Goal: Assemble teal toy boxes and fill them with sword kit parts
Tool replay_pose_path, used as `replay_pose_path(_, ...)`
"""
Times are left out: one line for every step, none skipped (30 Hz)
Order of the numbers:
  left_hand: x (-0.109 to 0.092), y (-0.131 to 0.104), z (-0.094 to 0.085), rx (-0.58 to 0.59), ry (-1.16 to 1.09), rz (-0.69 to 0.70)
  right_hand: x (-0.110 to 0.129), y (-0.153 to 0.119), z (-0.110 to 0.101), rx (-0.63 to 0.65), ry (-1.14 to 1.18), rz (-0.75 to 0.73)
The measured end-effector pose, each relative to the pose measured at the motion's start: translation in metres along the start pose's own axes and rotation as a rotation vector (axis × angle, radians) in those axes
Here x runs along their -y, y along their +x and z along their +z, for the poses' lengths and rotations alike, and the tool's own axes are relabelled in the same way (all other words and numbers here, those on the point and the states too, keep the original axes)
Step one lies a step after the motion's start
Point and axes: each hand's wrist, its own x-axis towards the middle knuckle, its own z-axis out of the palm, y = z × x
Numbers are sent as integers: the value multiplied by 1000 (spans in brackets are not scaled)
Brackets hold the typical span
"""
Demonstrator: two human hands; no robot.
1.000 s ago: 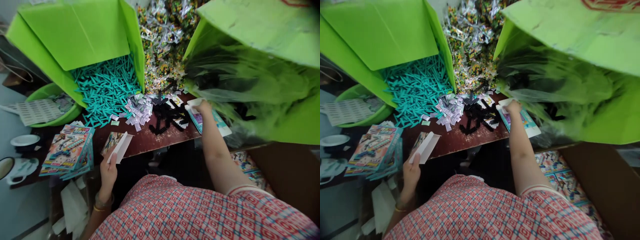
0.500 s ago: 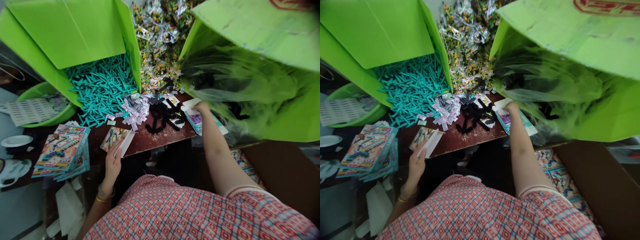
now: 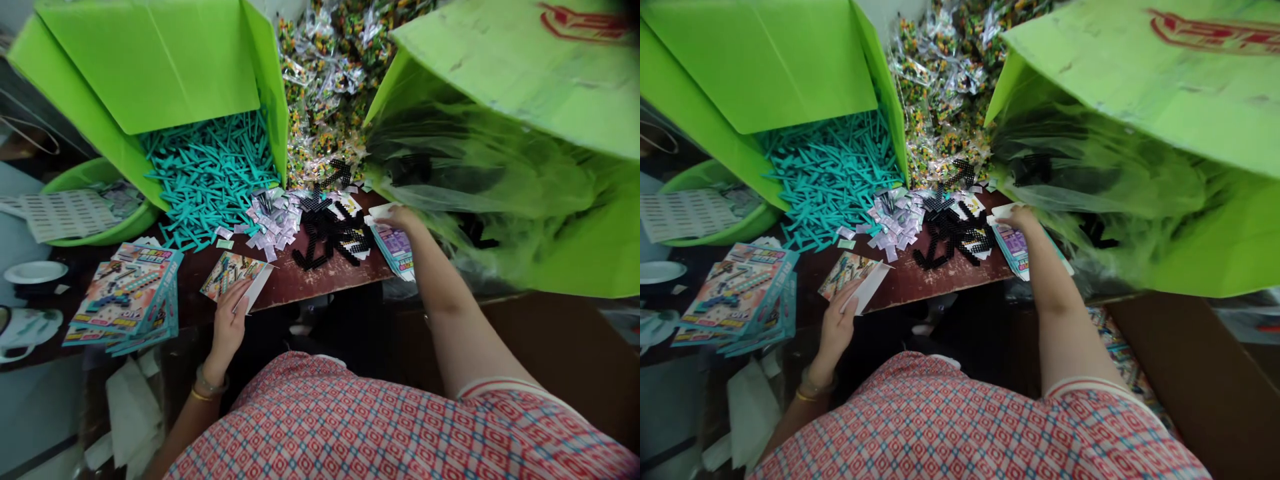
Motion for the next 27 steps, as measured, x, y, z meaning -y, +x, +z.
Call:
replay_pose_path(0, -1, 0, 10, 1, -1, 5, -11, 8, -31, -11, 11)
replay_pose_path(1, -2, 0, 20, 2, -1, 10, -23, 16, -52, -19, 24)
replay_pose_path(1, -2, 0, 26, 4, -2, 14, -34, 24, -65, -21, 36)
replay_pose_path(2, -2, 0, 27, 4, -1, 17, -45, 31, -79, -14, 41)
replay_pose_path(3, -2, 0, 23, 3, -1, 19, -55, 36, -87, 0, 44)
replay_pose_path(3, -2, 1, 18, 1, -2, 19, -62, 38, -93, 18, 46)
replay_pose_path(4, -1, 1, 13, -2, -4, 17, -67, 38, -107, 39, 52)
replay_pose_path(4, 0, 1, 10, -4, -6, 14, -71, 36, -128, 63, 58)
replay_pose_path(4, 1, 2, 8, -3, -9, 10, -72, 31, -152, 91, 61)
replay_pose_path(4, 2, 2, 7, -1, -11, 5, -73, 26, -176, 121, 62)
replay_pose_path(4, 2, 1, 7, -1, -9, 0, -73, 20, -201, 151, 63)
replay_pose_path(3, 3, 1, 8, -3, -4, -6, -73, 14, -222, 172, 66)
replay_pose_path(3, 4, 1, 8, -7, 0, -11, -72, 9, -243, 198, 74)
replay_pose_path(2, 4, 0, 6, -13, 4, -15, -72, 5, -271, 241, 87)
replay_pose_path(2, 4, -1, 3, -20, 5, -19, -72, 3, -305, 307, 101)
replay_pose_path(1, 5, -1, 0, -28, 1, -22, -73, 1, -346, 399, 109)
replay_pose_path(1, 5, -2, -6, -34, -9, -23, -73, 0, -390, 512, 108)
replay_pose_path(0, 5, -2, -13, -41, -22, -23, -74, -1, -431, 637, 97)
replay_pose_path(-1, 5, -3, -19, -47, -38, -21, -74, -1, -464, 760, 76)
replay_pose_path(-2, 5, -3, -24, -55, -53, -18, -75, -1, -485, 865, 47)
replay_pose_path(-3, 6, -4, -27, -63, -65, -14, -76, -2, -499, 951, 18)
replay_pose_path(-4, 6, -6, -30, -73, -75, -10, -77, -3, -509, 1019, -6)
replay_pose_path(-5, 6, -7, -31, -83, -83, -5, -77, -5, -514, 1065, -24)
replay_pose_path(-6, 7, -9, -34, -95, -94, 0, -78, -6, -512, 1091, -37)
replay_pose_path(-7, 7, -11, -40, -109, -106, 5, -80, -9, -505, 1098, -41)
replay_pose_path(-8, 8, -13, -51, -121, -121, 10, -82, -11, -494, 1096, -41)
replay_pose_path(-8, 8, -16, -64, -133, -136, 16, -85, -14, -480, 1090, -45)
